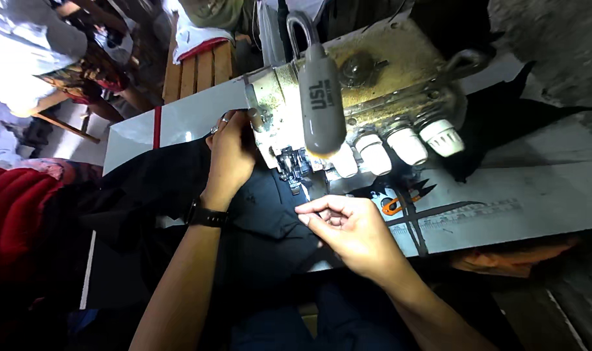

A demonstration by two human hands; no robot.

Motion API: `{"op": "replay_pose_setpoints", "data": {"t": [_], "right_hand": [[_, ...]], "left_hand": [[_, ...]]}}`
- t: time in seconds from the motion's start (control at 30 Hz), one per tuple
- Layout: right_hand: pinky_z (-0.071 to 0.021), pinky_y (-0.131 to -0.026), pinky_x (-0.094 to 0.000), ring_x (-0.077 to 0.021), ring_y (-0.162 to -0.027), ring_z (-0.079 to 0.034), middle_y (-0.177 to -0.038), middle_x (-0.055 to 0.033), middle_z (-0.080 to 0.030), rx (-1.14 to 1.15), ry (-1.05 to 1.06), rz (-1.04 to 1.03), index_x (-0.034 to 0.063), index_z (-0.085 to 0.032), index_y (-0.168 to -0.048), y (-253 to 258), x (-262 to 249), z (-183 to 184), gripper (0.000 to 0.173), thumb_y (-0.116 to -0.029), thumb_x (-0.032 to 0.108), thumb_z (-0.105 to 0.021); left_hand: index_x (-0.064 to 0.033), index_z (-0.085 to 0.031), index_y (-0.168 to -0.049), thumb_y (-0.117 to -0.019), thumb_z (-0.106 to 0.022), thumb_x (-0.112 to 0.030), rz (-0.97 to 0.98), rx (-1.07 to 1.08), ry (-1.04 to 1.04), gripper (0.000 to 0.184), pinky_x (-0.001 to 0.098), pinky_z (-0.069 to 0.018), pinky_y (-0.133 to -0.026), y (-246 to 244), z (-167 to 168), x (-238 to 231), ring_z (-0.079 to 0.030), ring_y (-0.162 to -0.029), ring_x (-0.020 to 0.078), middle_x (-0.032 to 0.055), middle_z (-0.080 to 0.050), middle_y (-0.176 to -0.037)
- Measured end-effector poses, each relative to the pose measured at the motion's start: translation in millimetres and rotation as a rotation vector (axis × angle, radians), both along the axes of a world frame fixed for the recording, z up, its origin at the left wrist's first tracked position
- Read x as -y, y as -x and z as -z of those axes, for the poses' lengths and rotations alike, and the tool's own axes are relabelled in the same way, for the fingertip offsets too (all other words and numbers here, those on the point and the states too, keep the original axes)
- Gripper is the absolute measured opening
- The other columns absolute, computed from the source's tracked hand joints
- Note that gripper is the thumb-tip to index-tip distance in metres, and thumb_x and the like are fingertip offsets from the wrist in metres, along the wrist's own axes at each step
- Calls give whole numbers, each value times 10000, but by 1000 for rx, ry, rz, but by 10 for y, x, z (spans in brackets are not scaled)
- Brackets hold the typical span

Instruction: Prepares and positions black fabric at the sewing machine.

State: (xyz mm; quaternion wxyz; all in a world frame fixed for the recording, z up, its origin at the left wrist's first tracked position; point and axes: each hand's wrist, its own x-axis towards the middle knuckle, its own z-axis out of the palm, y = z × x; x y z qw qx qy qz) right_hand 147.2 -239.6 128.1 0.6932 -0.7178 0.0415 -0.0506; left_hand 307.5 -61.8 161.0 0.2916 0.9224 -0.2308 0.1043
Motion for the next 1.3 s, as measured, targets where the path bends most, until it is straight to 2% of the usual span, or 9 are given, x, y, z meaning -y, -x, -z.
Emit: {"op": "replay_pose_setpoints", "data": {"t": [0.13,0.23,0.4,0.63,0.77,0.9,1.07,1.17,1.3], "right_hand": [[-560,-493,-169,-10,-530,-617,-709,35,-675,-27,-58,-20,60,-777,-1020,-43,17,-56,115,-928,95,-719],[-575,-505,-204,-53,-512,-631,-682,3,-671,-50,-55,-25,33,-716,-1047,-50,29,-43,134,-928,91,-735],[-633,-593,-287,-117,-569,-707,-700,-26,-709,-100,202,81,73,-582,-1151,143,41,-184,308,-948,224,-757],[-647,-670,-271,-64,-699,-732,-822,31,-745,36,537,148,115,-703,-1067,912,291,-228,212,-922,258,-759],[-655,-671,-257,-89,-715,-746,-847,27,-758,-34,408,25,109,-709,-1043,1265,374,-78,145,-929,195,-733],[-655,-658,-266,-125,-724,-753,-860,4,-766,-124,251,-48,100,-725,-1020,1489,323,194,116,-920,158,-726],[-653,-659,-253,-124,-738,-753,-875,0,-767,-32,98,-86,94,-730,-1000,1396,300,213,94,-950,170,-709],[-653,-672,-247,-103,-738,-749,-854,10,-767,87,78,-109,84,-730,-989,1112,200,113,84,-971,158,-696],[-629,-689,-191,-24,-747,-720,-852,40,-751,336,210,-116,68,-736,-987,734,116,-92,111,-986,160,-674]], "left_hand": [[-93,-589,-1384,-962,-606,-77,171,-20,-158,423,552,-496,-1038,517,-530,-603,-603,-1264,268,92,-620,-1387],[-131,-680,-1303,-913,-525,-75,357,-40,-258,424,517,-495,-1069,768,-496,-969,-552,-1361,221,39,-571,-1484],[-78,-770,-943,-938,-727,-173,409,110,32,104,383,-506,-1119,860,-147,-1060,-586,-1337,158,43,-672,-1362],[-36,-711,-1083,-975,-560,34,348,92,-31,199,489,-472,-1089,942,-375,-1053,-587,-1317,254,99,-582,-1466],[-170,-753,-1211,-849,-595,127,426,78,-173,494,581,-449,-1098,820,-218,-1115,-512,-1389,321,96,-494,-1554],[-54,-767,-956,-899,-727,-34,397,80,76,73,468,-463,-1112,825,116,-1165,-573,-1333,225,84,-607,-1443],[-29,-698,-970,-952,-699,-112,446,-19,277,85,417,-485,-1134,913,-131,-1055,-589,-1327,211,84,-669,-1334],[-48,-672,-1056,-987,-665,-131,449,-31,283,108,322,-571,-977,961,-430,-858,-693,-1077,114,29,-720,-1113],[-79,-620,-978,-1008,-608,-177,436,33,276,103,171,-502,-640,1105,-794,-502,-588,-729,11,-31,-637,-885]]}}
